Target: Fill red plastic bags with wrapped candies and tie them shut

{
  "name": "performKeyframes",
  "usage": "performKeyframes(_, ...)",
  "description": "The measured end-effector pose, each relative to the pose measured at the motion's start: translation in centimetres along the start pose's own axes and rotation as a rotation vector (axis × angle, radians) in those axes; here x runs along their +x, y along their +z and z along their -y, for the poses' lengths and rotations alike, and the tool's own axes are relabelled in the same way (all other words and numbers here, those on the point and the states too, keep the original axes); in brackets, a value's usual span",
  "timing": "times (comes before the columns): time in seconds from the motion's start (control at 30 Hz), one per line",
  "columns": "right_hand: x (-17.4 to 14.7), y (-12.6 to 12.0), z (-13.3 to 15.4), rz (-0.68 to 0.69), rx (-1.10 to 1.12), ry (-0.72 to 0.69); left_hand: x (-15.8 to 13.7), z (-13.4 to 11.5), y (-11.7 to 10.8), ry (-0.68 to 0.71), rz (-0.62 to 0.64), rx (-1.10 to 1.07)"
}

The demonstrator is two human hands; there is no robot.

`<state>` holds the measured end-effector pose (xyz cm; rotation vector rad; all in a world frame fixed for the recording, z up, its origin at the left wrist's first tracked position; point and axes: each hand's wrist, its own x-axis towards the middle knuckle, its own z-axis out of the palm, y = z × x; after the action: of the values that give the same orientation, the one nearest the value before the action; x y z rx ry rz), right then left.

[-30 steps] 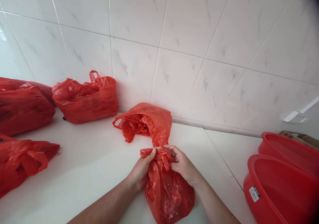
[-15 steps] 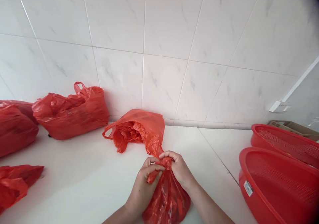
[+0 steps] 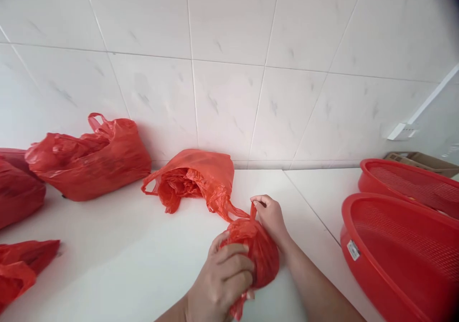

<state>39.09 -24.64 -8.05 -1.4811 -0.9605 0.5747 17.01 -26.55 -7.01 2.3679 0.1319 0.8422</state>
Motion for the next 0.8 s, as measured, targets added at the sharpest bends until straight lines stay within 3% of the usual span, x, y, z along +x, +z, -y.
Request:
performKeyframes(0.13,0.3,-0.1,-0.7,0.024,-0.136,-0.077,0.1,-1.3,0.9,-0.034,0.081,-0.005)
performKeyframes(0.3,1.1,-0.6,-2.3,0.064,-0.162,-0.046,-0.6,-1.1,0.8,-0.051,0.083,0.038)
performKeyframes(0.4,1.8,-1.2,-2.8,0.024,-0.116,-0.021,-0.7,-0.9,0.9,-0.159,0.014,0.036)
performKeyframes(0.5,2.5,-1.6,-3.0,-0.002,-0.064,0.027,0.1,-0.8,1.3,-0.280,-0.052,0.164)
performKeyframes(0.63,3.0,-1.8,-3.4,0.032,-0.119,0.123,0.9,-0.6,1.5,-0.340,0.058,0.315)
performKeyframes(0.7,3.2,-1.9,-3.8,0.054,-0.186,0.165,0.2,-0.8,1.1,-0.297,0.107,0.366)
performKeyframes(0.8,3.6,-2.1,-4.8,0.082,-0.280,0.146,-2.5,-1.7,-0.4,-0.276,0.058,0.358)
